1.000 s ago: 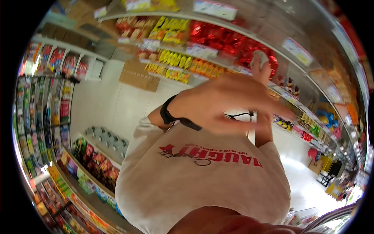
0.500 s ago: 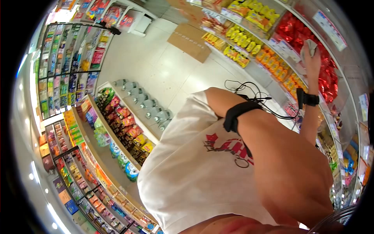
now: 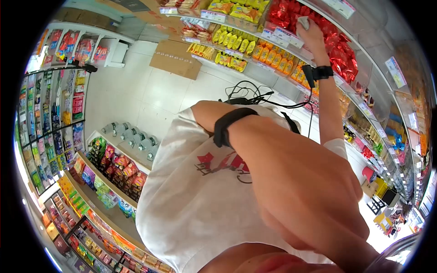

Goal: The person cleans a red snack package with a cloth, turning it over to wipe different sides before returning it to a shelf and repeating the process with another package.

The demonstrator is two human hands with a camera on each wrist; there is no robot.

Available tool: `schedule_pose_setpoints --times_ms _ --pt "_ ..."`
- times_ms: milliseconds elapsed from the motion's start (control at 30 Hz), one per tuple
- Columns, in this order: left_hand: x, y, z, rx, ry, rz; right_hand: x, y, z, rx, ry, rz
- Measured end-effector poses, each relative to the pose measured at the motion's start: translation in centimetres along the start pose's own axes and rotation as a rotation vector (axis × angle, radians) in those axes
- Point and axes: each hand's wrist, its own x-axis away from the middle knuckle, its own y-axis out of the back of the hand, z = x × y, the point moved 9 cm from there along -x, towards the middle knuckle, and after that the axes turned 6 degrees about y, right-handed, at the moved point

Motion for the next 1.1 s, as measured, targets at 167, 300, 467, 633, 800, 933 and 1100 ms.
schedule_pose_setpoints --times_ms 167,300,467,633,800,933,1100 --pt "0.4 -1.1 0.4 0.009 0.193 0.165 -0.5 -1.3 -1.7 -0.078 0.028 0.091" --pt "0.6 -1.1 1.5 -0.168 0.345 0.295 0.6 0.0 -0.7 0.084 -0.001 -0.003" --pt "1.6 -2.2 2.6 -0.306 0.384 0.275 2.2 3.2 4.2 0.025 0.099 -0.192" --pt "2.7 -0.9 3.2 -0.406 0.372 0.274 3.5 4.0 5.2 -0.013 0.212 -0.324" --pt "2.8 0.6 3.1 -0.5 0.386 0.319 3.9 6.4 6.0 -0.069 0.211 -0.401" --pt "3.9 5.7 4.4 -0.55 0.647 0.281 5.8 6.7 4.1 -0.133 0.252 -0.402" --pt "10.9 16.5 8.7 -0.867 0.993 -0.239 10.6 10.1 7.4 -0.486 0.39 -0.113"
